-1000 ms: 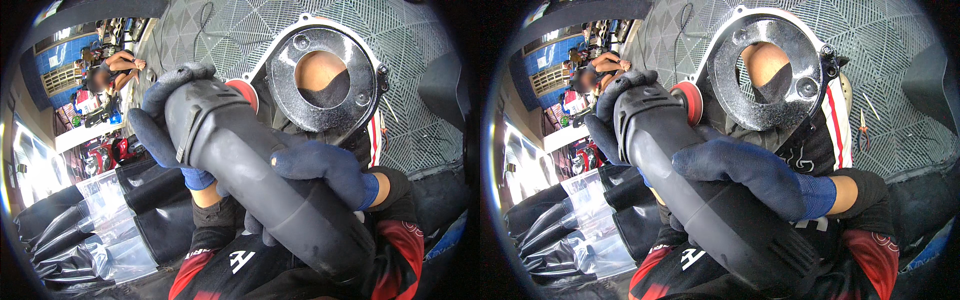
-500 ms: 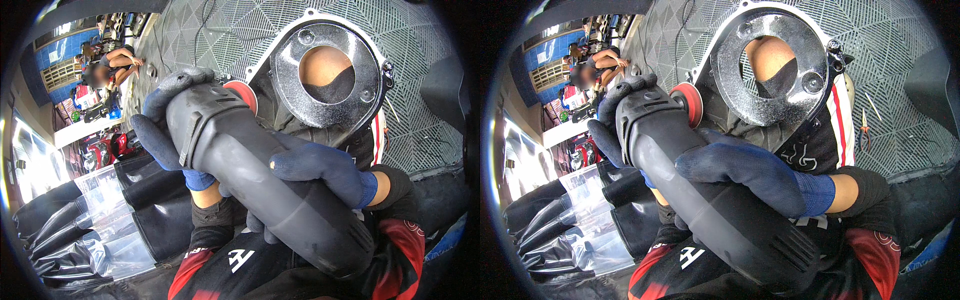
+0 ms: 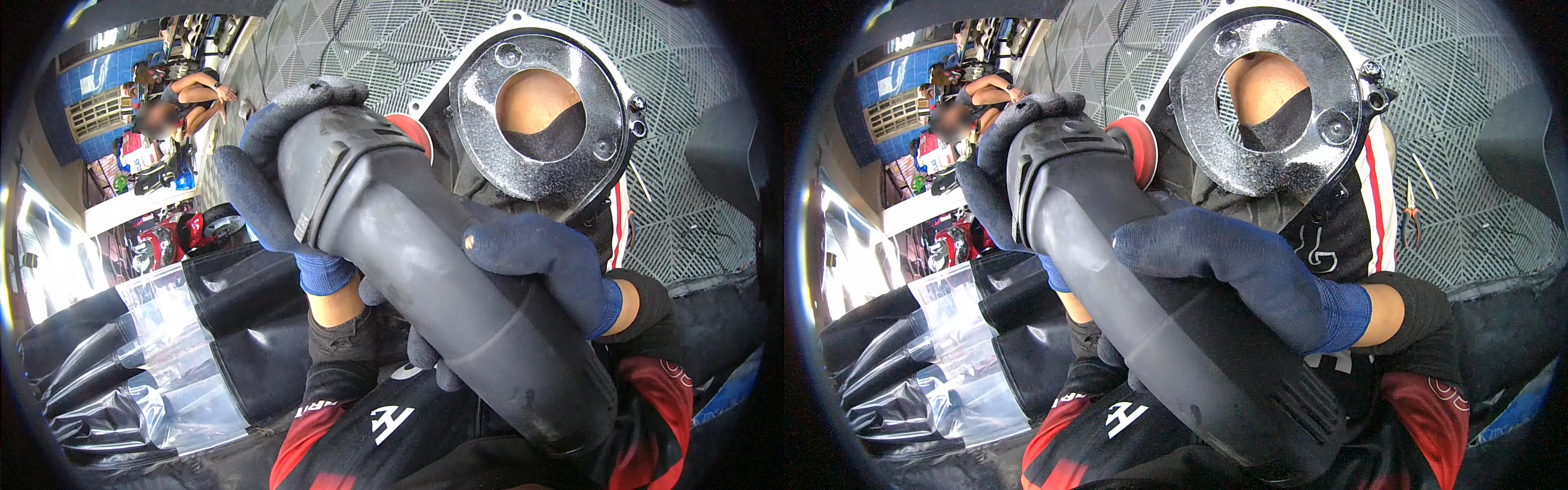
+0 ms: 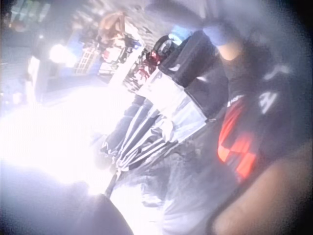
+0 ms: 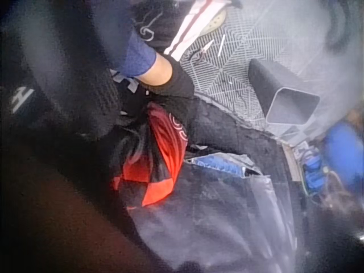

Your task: The person uses an angle grinder with a flap disc to smooth the surface of a black metal part. They hold the part with one hand and operate the tool with the other, moving the grinder across the surface to remove material.

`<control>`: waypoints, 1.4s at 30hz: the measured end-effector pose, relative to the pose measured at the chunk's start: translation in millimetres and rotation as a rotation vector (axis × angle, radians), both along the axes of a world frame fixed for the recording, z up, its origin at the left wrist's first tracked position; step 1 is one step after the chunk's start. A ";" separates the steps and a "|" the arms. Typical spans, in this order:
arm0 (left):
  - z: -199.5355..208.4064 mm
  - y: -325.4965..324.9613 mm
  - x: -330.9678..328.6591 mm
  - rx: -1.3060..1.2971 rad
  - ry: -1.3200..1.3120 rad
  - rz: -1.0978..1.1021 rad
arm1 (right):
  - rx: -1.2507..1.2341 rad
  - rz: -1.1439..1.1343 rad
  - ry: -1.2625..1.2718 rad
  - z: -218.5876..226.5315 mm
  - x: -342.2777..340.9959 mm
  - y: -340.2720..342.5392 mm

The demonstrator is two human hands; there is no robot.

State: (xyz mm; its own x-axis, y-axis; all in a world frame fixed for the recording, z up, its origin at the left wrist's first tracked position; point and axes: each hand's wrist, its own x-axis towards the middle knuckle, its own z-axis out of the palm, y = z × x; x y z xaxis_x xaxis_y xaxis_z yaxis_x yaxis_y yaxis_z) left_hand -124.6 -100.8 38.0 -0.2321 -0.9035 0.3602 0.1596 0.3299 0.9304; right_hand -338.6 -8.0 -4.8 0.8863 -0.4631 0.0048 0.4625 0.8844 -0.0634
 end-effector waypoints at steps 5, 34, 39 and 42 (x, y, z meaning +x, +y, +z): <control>-4.5 3.1 -4.4 0.021 0.106 0.001 | -0.012 -0.010 -0.002 0.3 1.6 -1.0; -4.5 3.8 7.9 0.015 0.112 -0.046 | 0.020 0.010 0.013 2.0 9.1 5.4; -7.8 4.7 15.3 -0.007 0.117 -0.065 | 0.002 0.037 0.024 5.5 10.3 1.4; -8.7 5.4 14.7 -0.007 0.146 -0.071 | -0.004 0.034 0.024 5.7 11.6 1.5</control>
